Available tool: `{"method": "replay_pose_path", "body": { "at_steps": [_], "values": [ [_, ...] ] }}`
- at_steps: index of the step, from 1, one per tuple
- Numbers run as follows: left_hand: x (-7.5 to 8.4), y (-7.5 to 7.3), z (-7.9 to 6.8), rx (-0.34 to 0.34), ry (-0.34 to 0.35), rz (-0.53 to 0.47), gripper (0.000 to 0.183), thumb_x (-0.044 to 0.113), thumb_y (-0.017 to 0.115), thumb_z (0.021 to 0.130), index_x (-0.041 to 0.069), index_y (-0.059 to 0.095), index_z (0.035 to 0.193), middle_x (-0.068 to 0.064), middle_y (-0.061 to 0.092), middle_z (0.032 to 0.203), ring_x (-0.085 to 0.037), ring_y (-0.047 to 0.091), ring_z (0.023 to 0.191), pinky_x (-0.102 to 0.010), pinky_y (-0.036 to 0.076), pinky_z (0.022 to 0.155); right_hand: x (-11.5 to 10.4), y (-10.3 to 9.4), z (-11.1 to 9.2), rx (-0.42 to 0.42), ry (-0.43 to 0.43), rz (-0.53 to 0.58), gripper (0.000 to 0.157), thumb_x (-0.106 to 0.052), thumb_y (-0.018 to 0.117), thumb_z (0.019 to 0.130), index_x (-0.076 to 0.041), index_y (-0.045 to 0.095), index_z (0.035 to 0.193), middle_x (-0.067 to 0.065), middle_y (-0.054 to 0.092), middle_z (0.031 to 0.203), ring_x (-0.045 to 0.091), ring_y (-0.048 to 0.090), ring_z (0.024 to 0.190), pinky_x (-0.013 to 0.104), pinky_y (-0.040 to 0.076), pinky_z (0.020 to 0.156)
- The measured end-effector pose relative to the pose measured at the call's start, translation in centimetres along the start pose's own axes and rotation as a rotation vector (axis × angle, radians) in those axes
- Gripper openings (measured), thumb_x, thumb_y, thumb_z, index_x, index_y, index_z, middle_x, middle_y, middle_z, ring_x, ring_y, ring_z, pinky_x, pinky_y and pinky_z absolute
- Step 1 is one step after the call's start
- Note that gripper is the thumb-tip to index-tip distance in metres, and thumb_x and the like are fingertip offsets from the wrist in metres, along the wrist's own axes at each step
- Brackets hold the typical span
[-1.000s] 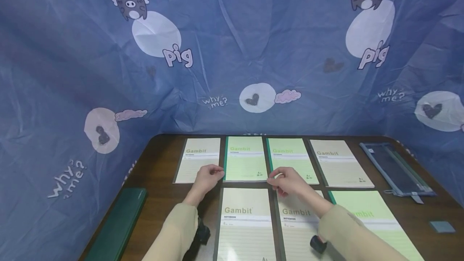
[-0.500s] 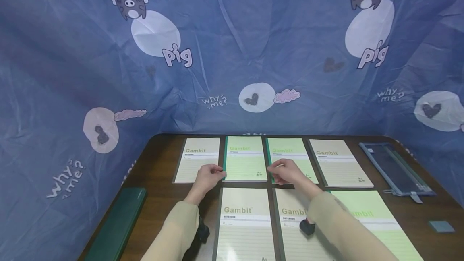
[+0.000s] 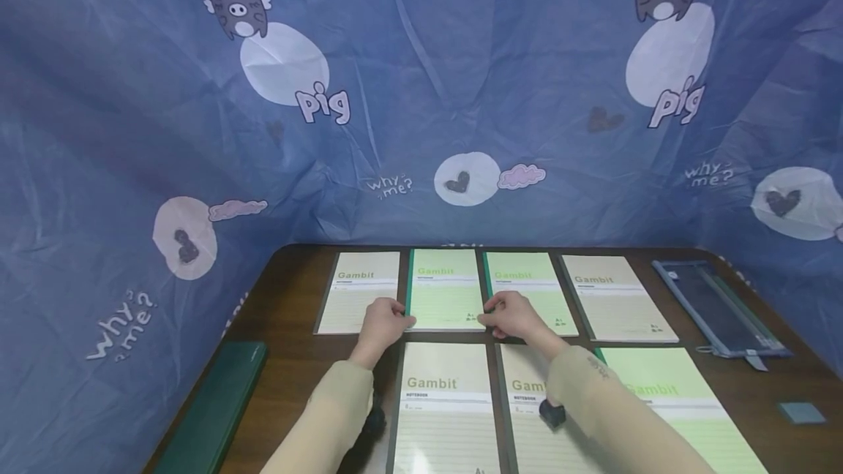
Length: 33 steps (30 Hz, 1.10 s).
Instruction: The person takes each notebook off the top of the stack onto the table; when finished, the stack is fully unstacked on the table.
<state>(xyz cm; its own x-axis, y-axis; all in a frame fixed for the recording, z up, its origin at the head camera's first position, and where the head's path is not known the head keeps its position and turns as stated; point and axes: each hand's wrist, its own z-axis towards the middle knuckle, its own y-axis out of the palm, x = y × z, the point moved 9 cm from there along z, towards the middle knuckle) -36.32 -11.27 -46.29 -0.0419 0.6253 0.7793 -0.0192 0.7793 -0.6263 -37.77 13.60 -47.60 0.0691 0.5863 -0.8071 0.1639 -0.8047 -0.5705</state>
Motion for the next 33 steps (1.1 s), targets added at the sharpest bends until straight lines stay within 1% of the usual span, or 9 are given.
{"method": "replay_pose_path", "body": {
  "at_steps": [3,6,9,13,17,20,25,29,33],
  "values": [
    [0.4,0.1,-0.1,0.012,0.002,0.029,0.029,0.012,0.077,0.084,-0.009,0.069,0.101,-0.009,0.064,0.073,-0.018,0.059,0.064,-0.032,0.051,0.060,-0.1,0.0,0.0,0.007,-0.015,-0.019,0.026,-0.011,0.075,0.087,0.003,0.065,0.106,0.006,0.057,0.066,0.015,0.061,0.055,0.028,0.052,0.056],
    [0.9,0.2,-0.3,0.032,-0.001,0.062,0.031,0.020,0.081,0.083,-0.007,0.071,0.094,-0.006,0.062,0.066,-0.017,0.055,0.059,-0.030,0.047,0.055,-0.1,0.0,0.0,0.011,-0.015,-0.026,0.027,-0.013,0.075,0.087,0.002,0.065,0.107,0.006,0.058,0.068,0.015,0.061,0.056,0.028,0.052,0.056],
    [1.4,0.5,-0.6,0.046,0.008,0.142,0.036,0.026,0.084,0.080,-0.006,0.070,0.089,-0.005,0.059,0.061,-0.016,0.053,0.055,-0.028,0.043,0.051,-0.1,0.0,0.0,0.012,-0.007,-0.028,0.027,-0.013,0.076,0.087,0.001,0.065,0.108,0.007,0.058,0.071,0.015,0.062,0.057,0.029,0.052,0.057],
    [2.3,1.0,-0.7,0.042,0.040,0.252,0.042,0.029,0.084,0.079,-0.007,0.069,0.094,-0.004,0.056,0.057,-0.015,0.051,0.051,-0.027,0.041,0.048,0.1,0.2,0.0,0.006,-0.010,-0.030,0.028,-0.013,0.075,0.087,0.002,0.066,0.108,0.007,0.058,0.070,0.015,0.062,0.057,0.028,0.052,0.056],
    [2.8,1.3,-0.5,0.017,0.040,0.284,0.044,0.030,0.084,0.079,-0.007,0.070,0.097,-0.005,0.057,0.055,-0.014,0.051,0.049,-0.027,0.042,0.048,0.2,0.4,0.1,-0.004,-0.005,-0.031,0.028,-0.014,0.075,0.088,0.001,0.065,0.109,0.006,0.057,0.069,0.015,0.062,0.057,0.028,0.052,0.057],
    [2.9,1.3,-0.2,-0.003,0.022,0.304,0.044,0.031,0.085,0.078,-0.007,0.070,0.096,-0.007,0.061,0.059,-0.015,0.054,0.051,-0.029,0.047,0.051,0.3,0.4,0.1,-0.009,0.005,-0.029,0.028,-0.015,0.075,0.088,0.001,0.066,0.109,0.006,0.057,0.069,0.015,0.063,0.058,0.028,0.052,0.058],
    [3.2,1.2,0.0,-0.028,-0.011,0.341,0.047,0.032,0.085,0.077,-0.007,0.070,0.098,-0.013,0.069,0.074,-0.020,0.063,0.061,-0.034,0.056,0.062,0.2,0.2,-0.1,-0.005,-0.005,-0.016,0.028,-0.018,0.074,0.090,0.002,0.066,0.109,0.005,0.057,0.066,0.015,0.063,0.056,0.029,0.053,0.059],
    [3.3,1.0,0.0,-0.028,-0.026,0.330,0.048,0.030,0.086,0.076,-0.007,0.070,0.101,-0.014,0.071,0.081,-0.022,0.066,0.067,-0.036,0.056,0.066,0.2,0.0,-0.1,0.003,-0.020,0.000,0.027,-0.018,0.071,0.092,0.002,0.066,0.109,0.005,0.056,0.064,0.015,0.062,0.054,0.030,0.054,0.061],
    [3.4,0.6,0.1,-0.007,-0.024,0.294,0.048,0.026,0.088,0.074,-0.008,0.069,0.102,-0.014,0.069,0.079,-0.023,0.065,0.066,-0.036,0.056,0.064,0.2,0.1,0.0,0.009,-0.017,-0.008,0.026,-0.018,0.071,0.092,0.000,0.066,0.109,0.004,0.058,0.064,0.014,0.062,0.053,0.029,0.053,0.062]
  ]
}}
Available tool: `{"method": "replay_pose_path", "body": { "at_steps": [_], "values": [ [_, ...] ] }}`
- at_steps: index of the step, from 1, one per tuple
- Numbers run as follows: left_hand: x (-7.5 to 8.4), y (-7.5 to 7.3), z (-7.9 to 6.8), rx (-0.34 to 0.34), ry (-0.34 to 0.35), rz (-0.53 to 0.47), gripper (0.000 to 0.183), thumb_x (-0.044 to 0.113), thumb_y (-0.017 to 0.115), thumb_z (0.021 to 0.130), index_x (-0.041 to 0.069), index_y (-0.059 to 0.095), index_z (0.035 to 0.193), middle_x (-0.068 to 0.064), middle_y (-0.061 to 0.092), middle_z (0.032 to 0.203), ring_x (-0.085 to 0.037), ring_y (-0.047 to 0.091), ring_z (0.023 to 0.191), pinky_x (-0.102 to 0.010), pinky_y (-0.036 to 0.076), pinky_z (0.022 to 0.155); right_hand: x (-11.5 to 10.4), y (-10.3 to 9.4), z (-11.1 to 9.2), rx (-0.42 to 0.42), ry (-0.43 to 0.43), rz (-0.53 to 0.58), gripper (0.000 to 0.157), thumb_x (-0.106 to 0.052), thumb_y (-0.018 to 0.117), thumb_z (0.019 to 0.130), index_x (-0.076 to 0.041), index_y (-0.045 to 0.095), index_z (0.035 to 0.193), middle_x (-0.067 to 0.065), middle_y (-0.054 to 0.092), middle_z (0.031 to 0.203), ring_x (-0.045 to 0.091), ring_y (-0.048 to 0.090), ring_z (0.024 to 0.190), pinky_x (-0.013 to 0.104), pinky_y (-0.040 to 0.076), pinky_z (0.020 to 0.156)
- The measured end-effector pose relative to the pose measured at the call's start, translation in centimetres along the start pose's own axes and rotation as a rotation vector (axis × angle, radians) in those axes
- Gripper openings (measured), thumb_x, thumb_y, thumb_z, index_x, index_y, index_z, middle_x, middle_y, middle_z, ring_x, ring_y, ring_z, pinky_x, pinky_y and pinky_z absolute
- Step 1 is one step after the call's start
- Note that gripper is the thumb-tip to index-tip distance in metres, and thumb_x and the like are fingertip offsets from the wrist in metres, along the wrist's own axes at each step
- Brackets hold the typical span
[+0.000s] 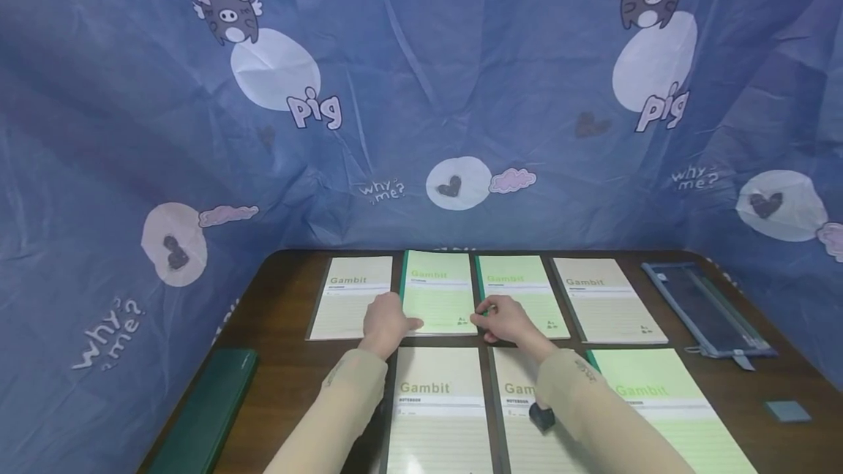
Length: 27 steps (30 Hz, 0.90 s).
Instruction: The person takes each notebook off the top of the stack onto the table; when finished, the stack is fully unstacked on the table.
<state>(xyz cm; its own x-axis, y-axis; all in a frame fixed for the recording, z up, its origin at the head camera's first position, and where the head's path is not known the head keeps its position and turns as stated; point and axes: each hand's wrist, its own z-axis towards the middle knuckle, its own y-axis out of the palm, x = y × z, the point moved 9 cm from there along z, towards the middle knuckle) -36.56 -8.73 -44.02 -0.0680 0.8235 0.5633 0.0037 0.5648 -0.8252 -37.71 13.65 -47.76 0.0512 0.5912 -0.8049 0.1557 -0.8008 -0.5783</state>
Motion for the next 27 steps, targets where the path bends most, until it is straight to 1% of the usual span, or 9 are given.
{"method": "replay_pose_path", "body": {
  "at_steps": [3,6,8,10,15,18,22,25,27],
  "values": [
    [-0.6,-0.3,0.3,0.002,-0.022,-0.077,0.053,0.022,0.089,0.072,-0.011,0.065,0.106,-0.016,0.068,0.084,-0.027,0.066,0.074,-0.040,0.057,0.071,0.0,0.2,0.1,0.002,0.011,-0.011,0.026,-0.018,0.073,0.091,-0.001,0.066,0.109,0.005,0.059,0.064,0.015,0.061,0.053,0.028,0.051,0.061],
    [-1.4,-0.3,0.8,-0.035,-0.075,-0.188,0.055,0.019,0.088,0.073,-0.012,0.061,0.109,-0.019,0.066,0.090,-0.032,0.066,0.084,-0.047,0.055,0.080,0.1,0.5,0.1,0.001,0.017,-0.021,0.026,-0.017,0.074,0.090,-0.001,0.066,0.109,0.005,0.059,0.065,0.015,0.062,0.053,0.028,0.050,0.059],
    [-1.8,-0.3,1.1,-0.060,-0.100,-0.248,0.052,0.018,0.086,0.075,-0.012,0.060,0.109,-0.018,0.065,0.091,-0.032,0.066,0.085,-0.049,0.054,0.083,0.2,0.6,0.2,0.001,0.021,-0.023,0.027,-0.017,0.074,0.089,-0.001,0.066,0.109,0.005,0.059,0.066,0.015,0.062,0.054,0.028,0.049,0.058],
    [-2.0,-0.4,1.3,-0.081,-0.111,-0.313,0.042,0.017,0.082,0.080,-0.010,0.061,0.106,-0.016,0.065,0.088,-0.028,0.066,0.080,-0.047,0.054,0.082,0.2,0.7,0.2,0.003,0.016,-0.029,0.027,-0.017,0.075,0.089,-0.001,0.066,0.109,0.005,0.059,0.066,0.015,0.062,0.054,0.028,0.050,0.057],
    [-1.8,-0.6,1.9,-0.080,-0.054,-0.440,0.026,0.016,0.071,0.090,-0.008,0.068,0.101,-0.011,0.067,0.083,-0.018,0.065,0.069,-0.035,0.058,0.070,0.2,0.8,0.1,0.003,0.013,-0.019,0.027,-0.016,0.074,0.089,-0.001,0.065,0.109,0.005,0.059,0.068,0.015,0.062,0.055,0.028,0.051,0.058],
    [-1.9,-0.6,2.0,-0.083,-0.042,-0.458,0.026,0.015,0.069,0.092,-0.008,0.068,0.102,-0.011,0.067,0.083,-0.018,0.066,0.070,-0.032,0.058,0.068,0.2,0.8,0.1,0.001,0.013,-0.014,0.028,-0.016,0.074,0.089,0.000,0.065,0.110,0.005,0.060,0.068,0.014,0.062,0.054,0.028,0.051,0.059],
    [-2.2,-1.1,1.8,-0.079,-0.042,-0.457,0.028,0.015,0.067,0.093,-0.009,0.067,0.107,-0.011,0.067,0.086,-0.019,0.067,0.071,-0.035,0.057,0.072,0.1,0.6,0.1,0.001,0.014,-0.016,0.029,-0.016,0.075,0.089,0.000,0.065,0.111,0.005,0.061,0.068,0.014,0.061,0.054,0.028,0.052,0.058],
    [-2.7,-2.0,1.7,-0.043,-0.050,-0.467,0.031,0.015,0.067,0.092,-0.010,0.065,0.111,-0.014,0.067,0.090,-0.021,0.067,0.072,-0.037,0.055,0.072,0.2,0.3,0.2,0.002,0.020,-0.014,0.030,-0.016,0.075,0.089,0.001,0.066,0.111,0.006,0.061,0.070,0.013,0.061,0.054,0.027,0.053,0.058],
    [-3.3,-2.7,1.6,-0.014,-0.067,-0.476,0.032,0.015,0.067,0.093,-0.010,0.064,0.113,-0.016,0.066,0.095,-0.023,0.066,0.078,-0.038,0.054,0.073,0.2,0.2,0.2,0.003,0.026,-0.014,0.030,-0.016,0.075,0.089,0.001,0.065,0.112,0.006,0.061,0.070,0.013,0.061,0.054,0.027,0.053,0.057]
  ]
}}
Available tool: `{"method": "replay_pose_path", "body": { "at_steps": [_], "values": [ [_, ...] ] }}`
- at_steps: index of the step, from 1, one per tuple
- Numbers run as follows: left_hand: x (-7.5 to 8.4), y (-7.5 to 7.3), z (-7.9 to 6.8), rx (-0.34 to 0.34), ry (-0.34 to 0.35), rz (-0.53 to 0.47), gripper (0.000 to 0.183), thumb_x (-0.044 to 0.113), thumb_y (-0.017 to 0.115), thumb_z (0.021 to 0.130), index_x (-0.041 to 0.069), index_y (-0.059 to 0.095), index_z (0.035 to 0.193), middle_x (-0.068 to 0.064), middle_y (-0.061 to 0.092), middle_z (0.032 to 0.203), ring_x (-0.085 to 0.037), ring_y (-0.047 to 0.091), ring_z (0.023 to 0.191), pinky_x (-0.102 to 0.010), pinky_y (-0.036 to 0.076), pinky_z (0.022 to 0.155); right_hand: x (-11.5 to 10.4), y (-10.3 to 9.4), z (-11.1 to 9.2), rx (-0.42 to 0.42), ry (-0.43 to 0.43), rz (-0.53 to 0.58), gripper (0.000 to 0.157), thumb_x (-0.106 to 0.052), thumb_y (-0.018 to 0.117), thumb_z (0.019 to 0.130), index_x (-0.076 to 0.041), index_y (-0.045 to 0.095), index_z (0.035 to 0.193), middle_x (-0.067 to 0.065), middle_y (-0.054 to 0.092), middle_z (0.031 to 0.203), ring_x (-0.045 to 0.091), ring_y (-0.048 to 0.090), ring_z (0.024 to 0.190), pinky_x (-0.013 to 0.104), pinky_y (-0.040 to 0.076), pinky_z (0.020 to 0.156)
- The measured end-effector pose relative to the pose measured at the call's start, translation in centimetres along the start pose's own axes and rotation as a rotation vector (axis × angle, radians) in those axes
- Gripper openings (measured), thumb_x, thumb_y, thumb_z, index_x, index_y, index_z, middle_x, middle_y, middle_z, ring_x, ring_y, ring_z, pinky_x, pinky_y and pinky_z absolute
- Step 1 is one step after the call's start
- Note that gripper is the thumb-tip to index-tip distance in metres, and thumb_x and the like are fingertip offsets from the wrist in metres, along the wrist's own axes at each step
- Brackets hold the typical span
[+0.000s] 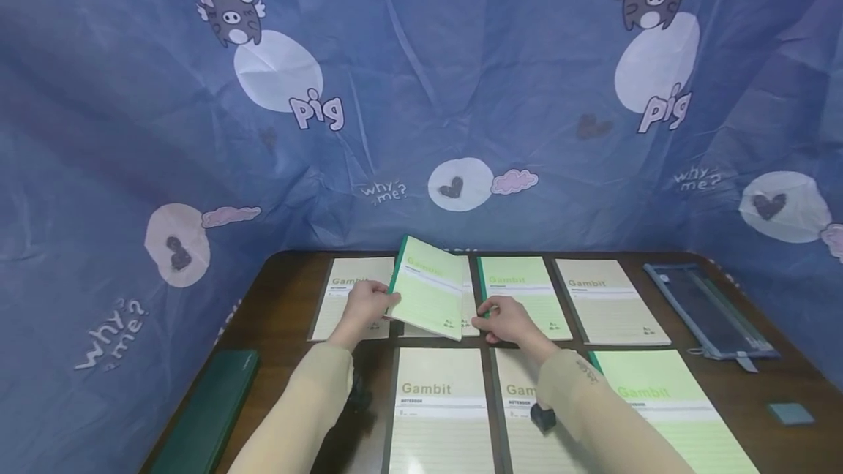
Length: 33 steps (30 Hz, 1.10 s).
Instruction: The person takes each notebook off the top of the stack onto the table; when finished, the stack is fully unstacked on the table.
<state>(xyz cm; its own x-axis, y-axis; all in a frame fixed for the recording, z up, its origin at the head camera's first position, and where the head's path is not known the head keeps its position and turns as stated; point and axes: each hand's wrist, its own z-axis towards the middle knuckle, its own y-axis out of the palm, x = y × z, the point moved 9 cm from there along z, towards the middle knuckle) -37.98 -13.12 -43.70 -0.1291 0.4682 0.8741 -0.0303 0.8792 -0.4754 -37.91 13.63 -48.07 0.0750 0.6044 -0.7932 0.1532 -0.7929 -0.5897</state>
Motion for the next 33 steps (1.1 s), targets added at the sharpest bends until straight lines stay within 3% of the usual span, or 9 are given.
{"method": "replay_pose_path", "body": {
  "at_steps": [6,11,18,21,26,33],
  "values": [
    [-1.6,-3.3,-0.7,0.033,-0.072,-0.069,0.034,0.019,0.065,0.096,-0.007,0.063,0.118,-0.018,0.064,0.107,-0.028,0.061,0.095,-0.043,0.045,0.088,0.1,-0.1,0.0,0.004,0.009,-0.018,0.032,-0.017,0.076,0.088,0.000,0.065,0.113,0.006,0.060,0.069,0.014,0.062,0.054,0.027,0.051,0.058],
    [-2.5,-5.7,-2.2,-0.007,-0.097,-0.149,0.035,0.018,0.066,0.096,-0.007,0.062,0.121,-0.018,0.067,0.106,-0.024,0.065,0.088,-0.043,0.048,0.087,0.3,-0.1,0.1,0.005,0.016,-0.004,0.032,-0.015,0.077,0.087,0.001,0.065,0.113,0.005,0.059,0.069,0.014,0.061,0.054,0.027,0.052,0.057],
    [-3.2,-9.1,-6.0,-0.032,-0.099,-0.147,0.041,0.019,0.066,0.096,-0.010,0.058,0.123,-0.014,0.069,0.100,-0.019,0.065,0.078,-0.043,0.052,0.081,0.3,0.0,0.2,0.007,0.031,0.004,0.032,-0.014,0.077,0.086,0.000,0.065,0.113,0.006,0.059,0.070,0.014,0.061,0.054,0.026,0.052,0.056],
    [-3.5,-10.0,-7.6,-0.041,-0.077,-0.144,0.041,0.018,0.065,0.097,-0.013,0.056,0.123,-0.013,0.071,0.094,-0.019,0.066,0.076,-0.043,0.054,0.078,0.4,0.1,0.2,0.009,0.036,0.005,0.032,-0.014,0.078,0.086,0.000,0.065,0.112,0.006,0.060,0.069,0.014,0.061,0.054,0.026,0.052,0.055],
    [-4.7,-11.1,-10.1,-0.053,-0.079,-0.101,0.043,0.018,0.065,0.097,-0.015,0.055,0.122,-0.009,0.069,0.091,-0.018,0.064,0.078,-0.035,0.052,0.071,0.4,0.0,0.3,0.007,0.023,0.001,0.033,-0.014,0.078,0.085,0.000,0.065,0.112,0.006,0.060,0.068,0.013,0.061,0.053,0.026,0.051,0.055],
    [-7.7,-11.9,-12.8,-0.054,-0.164,-0.043,0.049,0.024,0.067,0.096,-0.015,0.055,0.124,-0.009,0.069,0.094,-0.021,0.064,0.086,-0.042,0.051,0.079,0.4,-0.1,0.3,0.005,0.033,-0.001,0.033,-0.014,0.078,0.085,0.000,0.066,0.112,0.006,0.060,0.069,0.014,0.061,0.053,0.026,0.050,0.056]
  ]
}}
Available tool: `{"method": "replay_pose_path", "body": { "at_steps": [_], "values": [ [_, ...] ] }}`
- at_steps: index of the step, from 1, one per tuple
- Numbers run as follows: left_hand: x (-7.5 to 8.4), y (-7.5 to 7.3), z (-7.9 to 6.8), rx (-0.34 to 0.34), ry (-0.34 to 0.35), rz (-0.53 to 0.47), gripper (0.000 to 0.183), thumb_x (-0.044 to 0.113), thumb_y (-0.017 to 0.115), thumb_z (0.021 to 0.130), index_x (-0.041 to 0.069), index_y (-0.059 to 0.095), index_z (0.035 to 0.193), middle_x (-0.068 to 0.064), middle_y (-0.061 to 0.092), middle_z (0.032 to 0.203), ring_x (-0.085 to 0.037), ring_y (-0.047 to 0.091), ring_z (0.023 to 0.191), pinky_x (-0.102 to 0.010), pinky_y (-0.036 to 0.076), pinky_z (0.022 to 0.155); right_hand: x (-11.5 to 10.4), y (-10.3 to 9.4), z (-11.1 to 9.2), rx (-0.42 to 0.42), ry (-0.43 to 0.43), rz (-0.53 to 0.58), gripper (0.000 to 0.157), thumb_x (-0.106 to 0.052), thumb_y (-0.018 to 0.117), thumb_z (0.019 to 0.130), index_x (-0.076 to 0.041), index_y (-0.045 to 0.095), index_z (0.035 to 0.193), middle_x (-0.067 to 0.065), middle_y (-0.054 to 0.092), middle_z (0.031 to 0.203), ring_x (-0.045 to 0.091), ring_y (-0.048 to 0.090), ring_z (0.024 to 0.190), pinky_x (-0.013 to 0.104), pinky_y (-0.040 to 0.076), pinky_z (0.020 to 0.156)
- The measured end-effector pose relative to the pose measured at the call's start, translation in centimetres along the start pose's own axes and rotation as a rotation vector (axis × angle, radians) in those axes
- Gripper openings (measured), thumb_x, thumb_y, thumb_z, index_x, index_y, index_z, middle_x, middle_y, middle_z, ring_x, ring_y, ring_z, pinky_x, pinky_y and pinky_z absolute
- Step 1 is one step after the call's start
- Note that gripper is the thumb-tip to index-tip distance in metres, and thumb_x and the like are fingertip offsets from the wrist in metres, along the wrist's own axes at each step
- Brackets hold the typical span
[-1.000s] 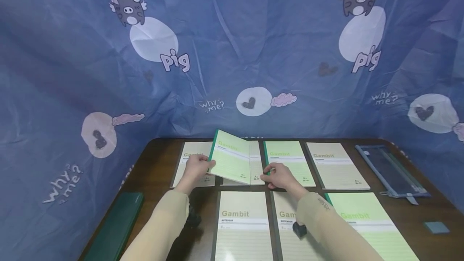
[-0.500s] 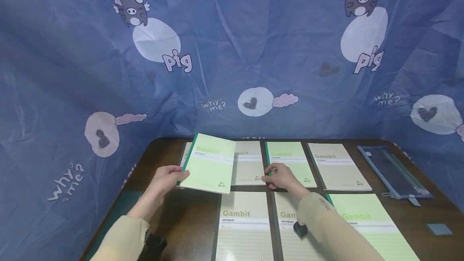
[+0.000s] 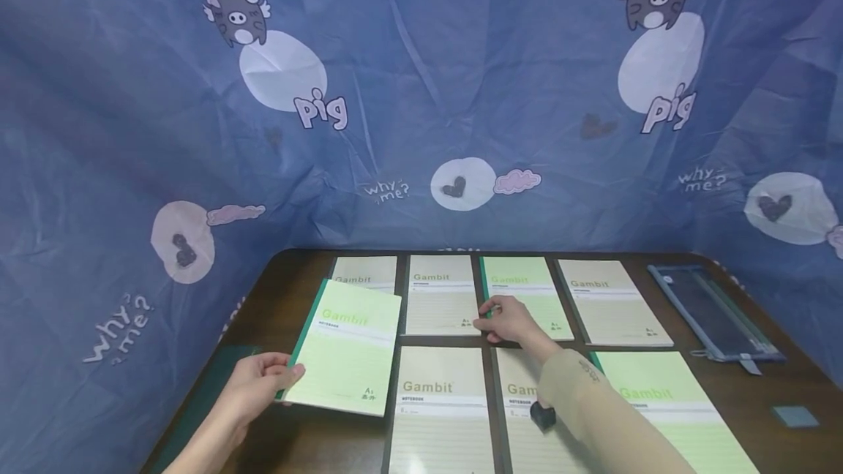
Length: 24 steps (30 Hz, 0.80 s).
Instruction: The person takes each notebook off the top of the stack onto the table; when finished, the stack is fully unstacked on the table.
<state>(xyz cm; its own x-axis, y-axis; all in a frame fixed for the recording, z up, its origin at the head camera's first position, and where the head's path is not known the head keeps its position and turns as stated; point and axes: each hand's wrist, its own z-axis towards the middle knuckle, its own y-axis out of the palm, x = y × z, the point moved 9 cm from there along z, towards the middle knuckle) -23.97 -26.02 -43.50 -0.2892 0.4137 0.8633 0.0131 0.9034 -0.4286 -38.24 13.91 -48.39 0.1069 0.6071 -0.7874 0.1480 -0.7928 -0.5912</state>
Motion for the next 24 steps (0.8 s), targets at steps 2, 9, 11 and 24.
{"method": "replay_pose_path", "body": {
  "at_steps": [2,9,11,24],
  "values": [
    [-0.9,-0.2,-0.5,-0.004,-0.023,0.034,0.053,0.028,0.068,0.096,-0.015,0.054,0.124,-0.010,0.069,0.098,-0.022,0.063,0.092,-0.047,0.050,0.083,0.1,0.0,0.1,-0.002,0.008,-0.002,0.034,-0.015,0.078,0.085,-0.001,0.066,0.113,0.006,0.061,0.070,0.014,0.062,0.053,0.026,0.050,0.056],
    [-3.5,0.0,-2.0,-0.030,-0.046,0.086,0.049,0.025,0.070,0.094,-0.016,0.057,0.118,-0.009,0.070,0.095,-0.023,0.064,0.091,-0.047,0.052,0.081,0.1,0.1,0.0,-0.006,0.021,-0.007,0.034,-0.015,0.078,0.085,-0.001,0.066,0.114,0.006,0.062,0.071,0.013,0.061,0.054,0.025,0.050,0.055],
    [-4.2,0.0,-2.5,-0.029,-0.052,0.110,0.051,0.025,0.071,0.093,-0.017,0.057,0.117,-0.009,0.068,0.094,-0.023,0.064,0.089,-0.043,0.053,0.078,0.0,0.2,0.0,-0.008,0.019,-0.001,0.034,-0.014,0.078,0.085,0.000,0.066,0.114,0.007,0.062,0.071,0.013,0.061,0.054,0.025,0.050,0.055],
    [-7.6,0.2,-3.3,-0.084,-0.059,0.377,0.038,0.030,0.076,0.088,-0.006,0.062,0.095,-0.003,0.056,0.078,-0.019,0.053,0.074,-0.038,0.048,0.069,0.1,0.1,0.0,0.000,0.016,-0.002,0.034,-0.015,0.078,0.085,0.000,0.066,0.113,0.006,0.061,0.071,0.013,0.061,0.054,0.025,0.051,0.055]
  ]
}}
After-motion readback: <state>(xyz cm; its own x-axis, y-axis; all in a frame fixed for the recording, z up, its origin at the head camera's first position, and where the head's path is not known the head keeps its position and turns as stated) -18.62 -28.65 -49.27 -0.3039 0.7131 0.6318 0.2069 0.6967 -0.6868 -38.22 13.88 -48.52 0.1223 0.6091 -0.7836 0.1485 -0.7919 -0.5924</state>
